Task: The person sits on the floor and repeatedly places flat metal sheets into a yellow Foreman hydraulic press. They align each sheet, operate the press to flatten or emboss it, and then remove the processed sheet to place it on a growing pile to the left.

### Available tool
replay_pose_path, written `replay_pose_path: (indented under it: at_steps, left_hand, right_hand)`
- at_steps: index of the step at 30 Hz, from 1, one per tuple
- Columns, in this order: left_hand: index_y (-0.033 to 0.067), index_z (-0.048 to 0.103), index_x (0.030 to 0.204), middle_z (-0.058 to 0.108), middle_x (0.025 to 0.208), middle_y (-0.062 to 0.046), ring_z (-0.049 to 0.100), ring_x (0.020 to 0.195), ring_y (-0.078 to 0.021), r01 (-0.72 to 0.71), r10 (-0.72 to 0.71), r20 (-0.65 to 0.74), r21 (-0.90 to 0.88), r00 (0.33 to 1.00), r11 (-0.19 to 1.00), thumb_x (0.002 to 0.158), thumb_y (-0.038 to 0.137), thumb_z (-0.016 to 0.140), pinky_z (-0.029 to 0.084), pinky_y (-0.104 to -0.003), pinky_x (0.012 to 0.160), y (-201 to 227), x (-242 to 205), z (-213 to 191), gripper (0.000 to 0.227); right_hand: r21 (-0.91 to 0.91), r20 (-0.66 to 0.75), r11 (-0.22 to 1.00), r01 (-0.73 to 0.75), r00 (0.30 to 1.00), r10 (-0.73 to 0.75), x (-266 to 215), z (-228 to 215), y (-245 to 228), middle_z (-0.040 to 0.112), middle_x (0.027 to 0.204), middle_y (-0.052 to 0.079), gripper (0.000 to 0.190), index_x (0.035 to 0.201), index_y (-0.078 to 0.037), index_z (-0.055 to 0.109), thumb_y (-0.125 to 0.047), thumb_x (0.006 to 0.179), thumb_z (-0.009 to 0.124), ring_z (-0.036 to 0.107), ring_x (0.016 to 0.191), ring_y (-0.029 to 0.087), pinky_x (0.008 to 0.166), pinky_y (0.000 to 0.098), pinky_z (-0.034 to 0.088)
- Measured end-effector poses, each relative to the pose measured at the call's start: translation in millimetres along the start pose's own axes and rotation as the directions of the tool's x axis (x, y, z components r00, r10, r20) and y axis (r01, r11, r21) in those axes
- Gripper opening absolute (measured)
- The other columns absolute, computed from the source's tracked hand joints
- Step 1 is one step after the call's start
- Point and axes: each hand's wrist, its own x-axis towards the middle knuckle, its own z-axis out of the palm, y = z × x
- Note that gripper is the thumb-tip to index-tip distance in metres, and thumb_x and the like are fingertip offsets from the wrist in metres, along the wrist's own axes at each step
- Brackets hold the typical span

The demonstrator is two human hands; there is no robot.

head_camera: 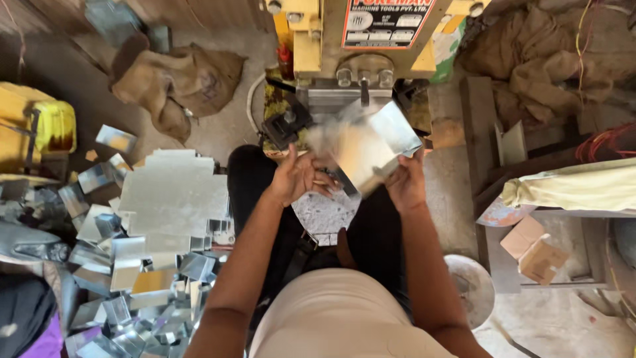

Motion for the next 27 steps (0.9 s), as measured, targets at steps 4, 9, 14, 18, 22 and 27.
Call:
replay_pose_path:
  at_steps: [4,9,14,18,22,27]
  left_hand:
    - [0.0097,0.004,0.161,0.045,0.15,-0.013,0.072,0.103,-0.0261,0.079,0.043,-0.283,0.407,0.958,0.91,0.088,0.044,0.07,0.063,-0.04,0.087,-5,8,21,0.104]
    - [0.0031,0.011,0.164,0.067,0.132,-0.02,0.061,0.08,-0.0101,0.027,0.368,-0.402,0.706,0.838,0.707,0.09,0.011,0.078,0.053,-0.024,0.066,-31,24,32,0.1]
    - [0.006,0.024,0.165,0.065,0.08,-0.013,0.061,0.066,-0.0093,0.18,0.384,-0.599,0.671,0.703,0.719,0.095,0.012,0.071,0.054,-0.023,0.059,-32,27,31,0.084]
    - [0.0028,0.034,0.16,0.066,0.077,-0.006,0.06,0.067,-0.0082,0.137,0.506,-0.545,0.759,0.668,0.636,0.098,0.01,0.07,0.052,-0.024,0.061,-23,34,22,0.073]
    - [0.0017,0.038,0.159,0.069,0.088,-0.003,0.059,0.07,-0.0071,0.057,0.553,-0.483,0.785,0.679,0.617,0.098,0.006,0.068,0.054,-0.024,0.064,-20,47,0,0.068]
    - [0.0052,0.04,0.158,0.071,0.091,-0.001,0.057,0.068,-0.0065,-0.036,0.558,-0.477,0.737,0.68,0.674,0.095,0.002,0.065,0.053,-0.024,0.064,-25,60,-28,0.068]
  right_hand:
    - [-0.091,-0.122,0.993,0.069,0.989,-0.079,4,7,24,0.057,0.129,0.015,0.074,0.151,-0.022,0.02,-0.004,0.094,0.064,0.069,0.088,0.031,0.075,0.0463,0.062]
    - [-0.074,-0.211,0.996,0.048,0.975,-0.063,11,15,38,0.054,0.123,0.017,0.082,0.149,-0.027,0.016,0.0,0.091,0.067,0.069,0.091,0.031,0.077,0.0483,0.064]
    - [-0.115,-0.038,0.989,0.088,0.995,-0.093,8,25,35,0.051,0.14,0.014,0.092,0.156,-0.027,0.011,0.006,0.092,0.067,0.066,0.116,0.029,0.095,0.0483,0.063]
    - [-0.32,-0.089,0.946,0.054,0.992,-0.086,11,37,23,0.055,0.138,0.019,0.086,0.161,-0.018,0.02,0.007,0.092,0.065,0.067,0.115,0.029,0.096,0.0453,0.062]
    - [-0.361,-0.062,0.929,0.083,0.992,-0.112,33,24,21,0.064,0.122,0.019,0.081,0.162,-0.013,0.024,0.005,0.093,0.064,0.072,0.107,0.029,0.095,0.0425,0.064]
    - [-0.454,-0.061,0.884,0.111,0.986,-0.155,61,-18,35,0.071,0.109,0.019,0.077,0.162,-0.009,0.03,0.004,0.096,0.066,0.074,0.088,0.027,0.082,0.0394,0.065]
